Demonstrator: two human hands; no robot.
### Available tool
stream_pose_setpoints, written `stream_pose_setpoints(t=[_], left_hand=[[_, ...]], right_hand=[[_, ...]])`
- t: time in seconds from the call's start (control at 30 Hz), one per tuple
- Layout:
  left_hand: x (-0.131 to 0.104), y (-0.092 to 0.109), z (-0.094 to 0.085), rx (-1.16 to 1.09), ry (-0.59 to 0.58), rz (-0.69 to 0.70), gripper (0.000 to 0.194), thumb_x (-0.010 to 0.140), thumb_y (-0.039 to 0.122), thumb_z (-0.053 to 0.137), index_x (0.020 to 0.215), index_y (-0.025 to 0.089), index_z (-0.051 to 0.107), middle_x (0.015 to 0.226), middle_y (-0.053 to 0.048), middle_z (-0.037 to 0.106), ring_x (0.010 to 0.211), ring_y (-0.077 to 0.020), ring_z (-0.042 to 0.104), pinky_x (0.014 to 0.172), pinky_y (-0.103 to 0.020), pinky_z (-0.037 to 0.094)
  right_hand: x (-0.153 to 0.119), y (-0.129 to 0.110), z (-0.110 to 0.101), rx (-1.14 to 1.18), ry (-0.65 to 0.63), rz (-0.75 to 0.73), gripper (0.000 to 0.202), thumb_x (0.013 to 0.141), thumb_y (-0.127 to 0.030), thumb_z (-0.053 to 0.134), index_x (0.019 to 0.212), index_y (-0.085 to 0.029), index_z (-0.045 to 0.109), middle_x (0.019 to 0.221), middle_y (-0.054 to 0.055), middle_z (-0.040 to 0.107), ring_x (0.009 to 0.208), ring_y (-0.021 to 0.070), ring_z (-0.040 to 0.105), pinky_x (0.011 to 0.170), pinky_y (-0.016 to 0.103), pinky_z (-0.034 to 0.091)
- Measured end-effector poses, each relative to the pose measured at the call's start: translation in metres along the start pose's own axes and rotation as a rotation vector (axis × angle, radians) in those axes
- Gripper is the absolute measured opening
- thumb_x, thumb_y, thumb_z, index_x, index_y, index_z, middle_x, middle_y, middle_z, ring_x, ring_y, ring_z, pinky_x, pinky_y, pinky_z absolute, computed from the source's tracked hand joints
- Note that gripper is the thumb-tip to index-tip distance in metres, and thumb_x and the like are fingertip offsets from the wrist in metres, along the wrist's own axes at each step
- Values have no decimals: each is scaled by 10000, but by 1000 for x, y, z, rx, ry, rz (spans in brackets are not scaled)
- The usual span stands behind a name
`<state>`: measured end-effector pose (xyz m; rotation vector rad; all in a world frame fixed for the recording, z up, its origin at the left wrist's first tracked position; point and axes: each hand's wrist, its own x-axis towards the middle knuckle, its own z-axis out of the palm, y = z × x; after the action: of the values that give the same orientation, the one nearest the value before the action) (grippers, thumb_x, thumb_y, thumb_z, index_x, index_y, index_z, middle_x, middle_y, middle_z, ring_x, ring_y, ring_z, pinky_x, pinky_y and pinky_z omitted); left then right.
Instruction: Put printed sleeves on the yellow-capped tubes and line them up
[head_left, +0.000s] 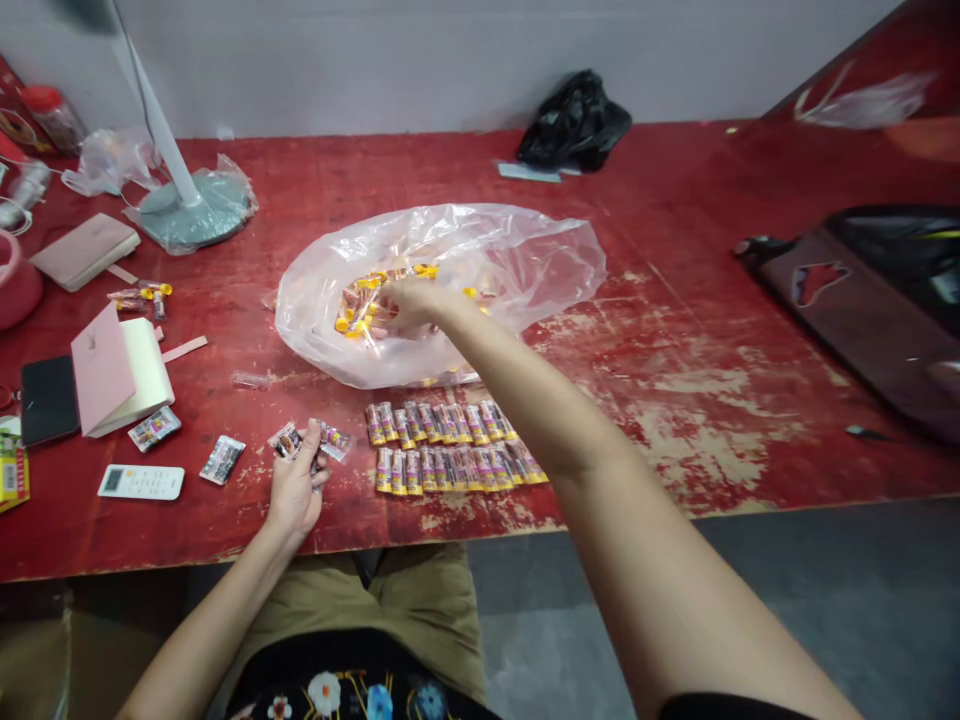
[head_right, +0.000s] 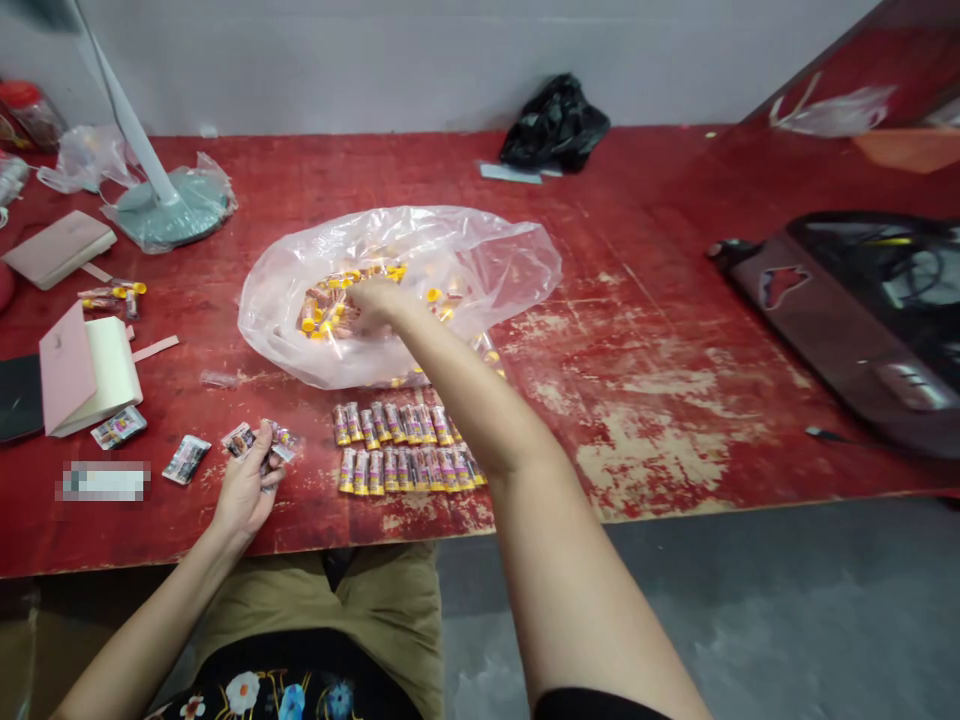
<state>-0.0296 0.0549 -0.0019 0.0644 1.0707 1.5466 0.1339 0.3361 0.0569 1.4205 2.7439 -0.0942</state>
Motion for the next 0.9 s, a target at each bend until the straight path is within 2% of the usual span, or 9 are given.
stream_pose_setpoints(t=[0.13, 0.23, 0.37, 0.5, 0.57, 0.63, 0.7, 0.8, 0.9], left_hand=[[7, 1, -4, -9, 4, 6, 564, 497, 340, 965, 789, 138, 527, 657, 58, 554, 493, -15, 468, 362, -107, 234], [11, 1, -5, -11, 14, 3, 578, 483, 338, 970, 796, 136, 527, 662, 58, 557, 490, -15, 467, 357, -106, 243], [14, 2, -3, -17, 18, 6, 578, 486, 336, 968, 795, 135, 523, 659, 59, 551, 485, -13, 467, 351, -102, 236], [15, 3, 0, -19, 29, -4, 582, 482, 328, 969, 801, 137, 522, 666, 57, 557, 481, -14, 469, 347, -102, 239], [16, 3, 2, -18, 33, -13, 587, 476, 326, 971, 807, 135, 526, 671, 56, 560, 481, -14, 471, 347, -101, 242], [17, 1, 3, -17, 33, -15, 588, 474, 325, 972, 809, 134, 527, 671, 57, 559, 483, -12, 472, 347, -99, 243], [18, -1, 4, -15, 31, -17, 594, 468, 334, 973, 806, 133, 528, 668, 59, 556, 484, -12, 473, 349, -97, 247], [21, -4, 6, -10, 24, -31, 614, 453, 367, 973, 802, 129, 528, 665, 60, 554, 484, -12, 474, 348, -95, 246], [23, -6, 9, 5, 30, -40, 616, 444, 357, 976, 802, 130, 530, 669, 60, 559, 482, -11, 472, 349, -95, 243]], right_hand=[[-3, 15, 1, -113, 69, 80, 509, 724, -255, 744, 1206, -115, 662, 1043, 169, 743, 898, 280, 654, 771, 329, 452], [-6, 17, 7, -72, 161, -9, 372, 770, -213, 695, 1134, -138, 701, 1088, 171, 722, 1028, 330, 631, 890, 396, 441], [-11, 17, 8, 221, 286, -21, 235, 859, -288, 646, 1010, -139, 748, 1059, 151, 723, 1030, 302, 631, 937, 416, 454], [-23, 25, 2, 780, 323, -150, 449, 896, -561, 590, 1065, -164, 714, 1027, 84, 716, 929, 213, 640, 842, 341, 513], [-27, 27, 2, 928, 301, -171, 508, 870, -623, 599, 1072, -167, 694, 1001, 77, 708, 905, 208, 637, 818, 343, 522], [-28, 25, 4, 811, 394, -83, 462, 869, -563, 632, 1068, -150, 685, 993, 100, 701, 931, 233, 627, 844, 371, 512], [-26, 18, 9, 552, 462, -24, 328, 877, -425, 651, 1021, -135, 700, 984, 125, 696, 960, 260, 612, 881, 396, 486], [-19, 4, 19, 228, 292, -164, 193, 864, -277, 642, 987, -163, 737, 1019, 121, 694, 1007, 273, 594, 929, 397, 449], [-9, -7, 27, -6, 183, -253, 265, 838, -270, 672, 1076, -169, 731, 1091, 134, 681, 1076, 300, 556, 961, 413, 423]])
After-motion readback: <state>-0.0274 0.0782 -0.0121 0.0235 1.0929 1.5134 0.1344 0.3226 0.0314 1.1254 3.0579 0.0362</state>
